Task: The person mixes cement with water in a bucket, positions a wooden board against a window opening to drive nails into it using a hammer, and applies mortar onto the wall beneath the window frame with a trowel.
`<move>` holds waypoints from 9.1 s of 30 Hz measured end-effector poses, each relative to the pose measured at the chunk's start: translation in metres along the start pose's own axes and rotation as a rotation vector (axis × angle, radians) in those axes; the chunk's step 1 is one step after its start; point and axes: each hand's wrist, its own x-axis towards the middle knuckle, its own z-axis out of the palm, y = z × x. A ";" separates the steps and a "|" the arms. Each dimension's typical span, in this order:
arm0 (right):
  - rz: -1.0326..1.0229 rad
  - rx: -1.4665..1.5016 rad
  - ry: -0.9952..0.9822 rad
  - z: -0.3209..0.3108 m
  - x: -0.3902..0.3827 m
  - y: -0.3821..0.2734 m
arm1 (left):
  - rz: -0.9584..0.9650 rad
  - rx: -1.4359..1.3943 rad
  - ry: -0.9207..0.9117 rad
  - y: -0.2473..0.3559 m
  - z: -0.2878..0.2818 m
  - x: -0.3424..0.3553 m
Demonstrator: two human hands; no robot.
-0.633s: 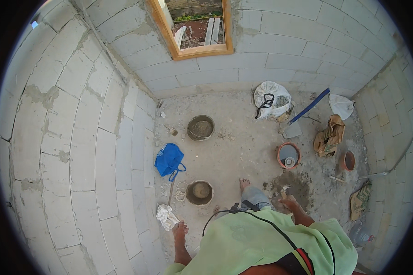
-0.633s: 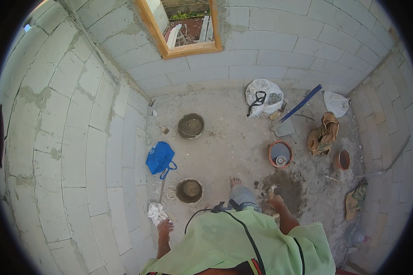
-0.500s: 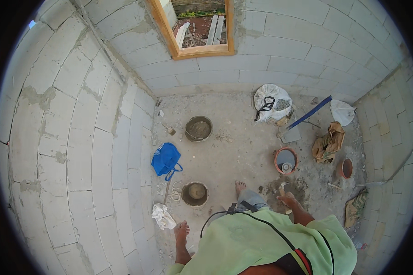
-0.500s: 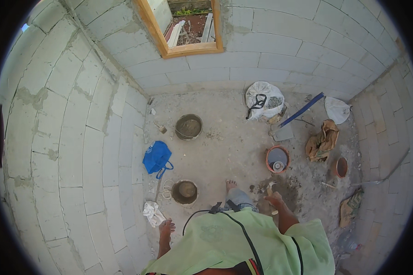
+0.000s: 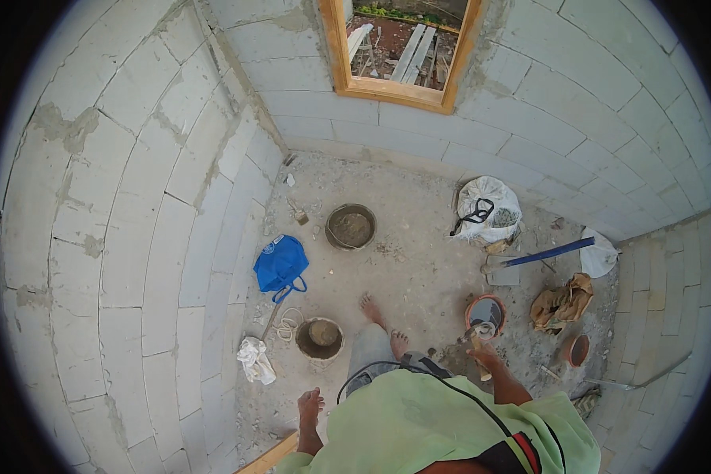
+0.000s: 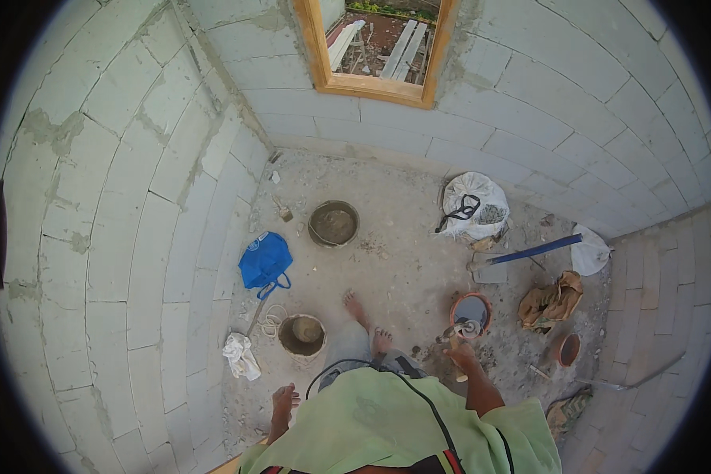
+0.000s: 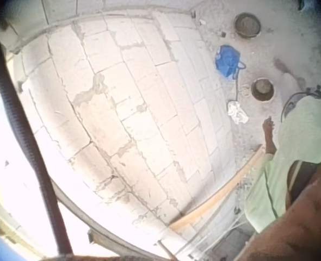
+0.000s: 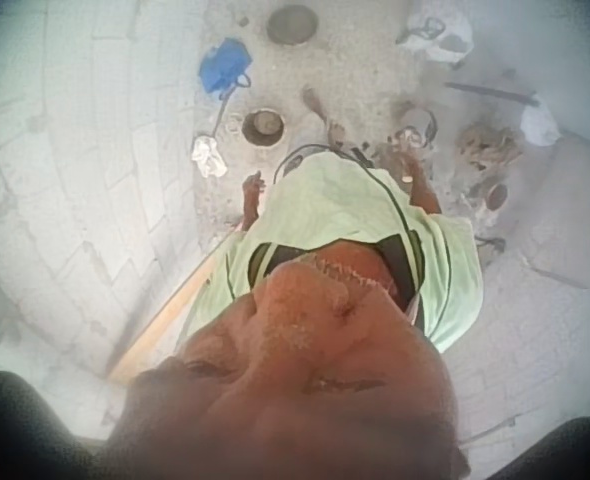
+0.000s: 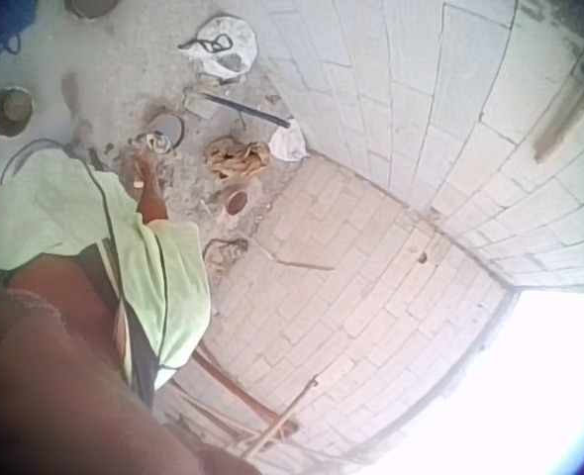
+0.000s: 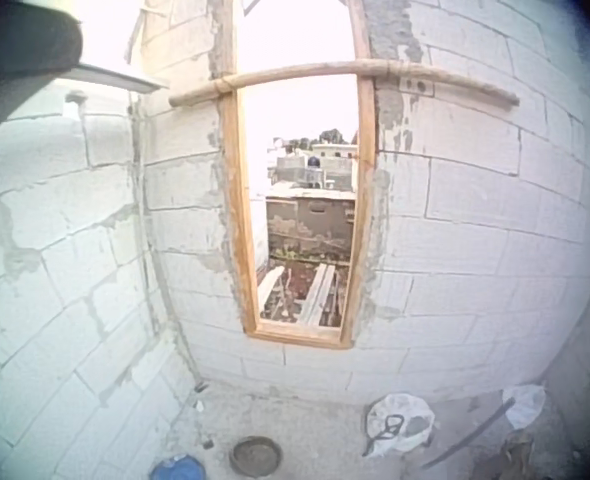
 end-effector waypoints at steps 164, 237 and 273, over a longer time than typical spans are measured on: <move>-0.450 0.829 0.725 -0.021 0.547 -0.114 | 0.291 -0.789 -0.092 0.265 0.366 0.607; -1.003 -1.632 0.020 0.224 0.488 -0.505 | 0.564 -0.842 0.101 0.284 0.395 0.581; -1.370 -1.623 0.630 0.201 0.468 -0.539 | 0.442 -0.906 0.083 0.271 0.393 0.602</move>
